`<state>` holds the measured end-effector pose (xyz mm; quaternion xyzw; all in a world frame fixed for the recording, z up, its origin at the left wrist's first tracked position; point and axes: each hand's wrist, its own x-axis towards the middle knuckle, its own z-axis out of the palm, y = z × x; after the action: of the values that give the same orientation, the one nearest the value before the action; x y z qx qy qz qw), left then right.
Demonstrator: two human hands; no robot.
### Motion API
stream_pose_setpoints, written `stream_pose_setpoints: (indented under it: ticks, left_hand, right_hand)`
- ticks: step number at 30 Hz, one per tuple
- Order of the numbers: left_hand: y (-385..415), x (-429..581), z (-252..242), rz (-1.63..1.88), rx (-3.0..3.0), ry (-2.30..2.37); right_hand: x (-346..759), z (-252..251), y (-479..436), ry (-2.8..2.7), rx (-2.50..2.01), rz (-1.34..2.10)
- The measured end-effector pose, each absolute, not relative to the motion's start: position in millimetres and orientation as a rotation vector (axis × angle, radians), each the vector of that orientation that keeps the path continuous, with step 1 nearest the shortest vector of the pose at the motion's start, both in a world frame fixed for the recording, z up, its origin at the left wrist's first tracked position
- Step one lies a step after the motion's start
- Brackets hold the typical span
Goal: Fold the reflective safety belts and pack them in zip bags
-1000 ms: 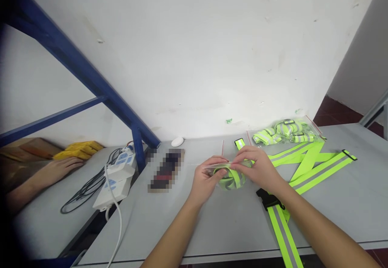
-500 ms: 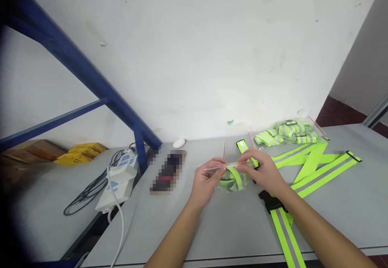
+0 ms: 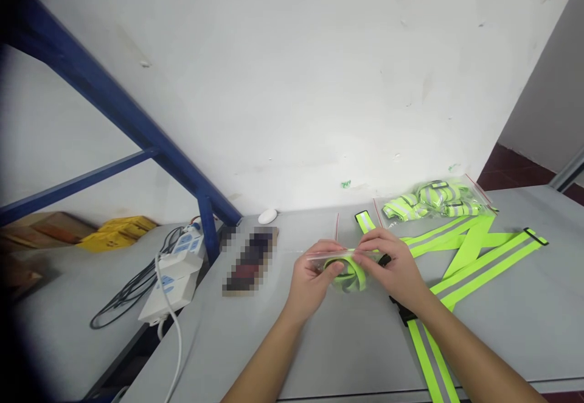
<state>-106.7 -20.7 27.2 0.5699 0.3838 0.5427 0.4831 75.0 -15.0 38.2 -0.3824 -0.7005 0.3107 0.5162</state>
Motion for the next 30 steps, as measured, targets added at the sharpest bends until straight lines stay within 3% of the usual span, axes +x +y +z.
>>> stream_pose_setpoints:
  ticks: [30]
  left_hand:
    - [-15.1, -109.4, 25.3, 1.456, 1.494, 0.875]
  right_hand:
    - [76.4, 40.3, -18.5, -1.662, -0.893, 0.807]
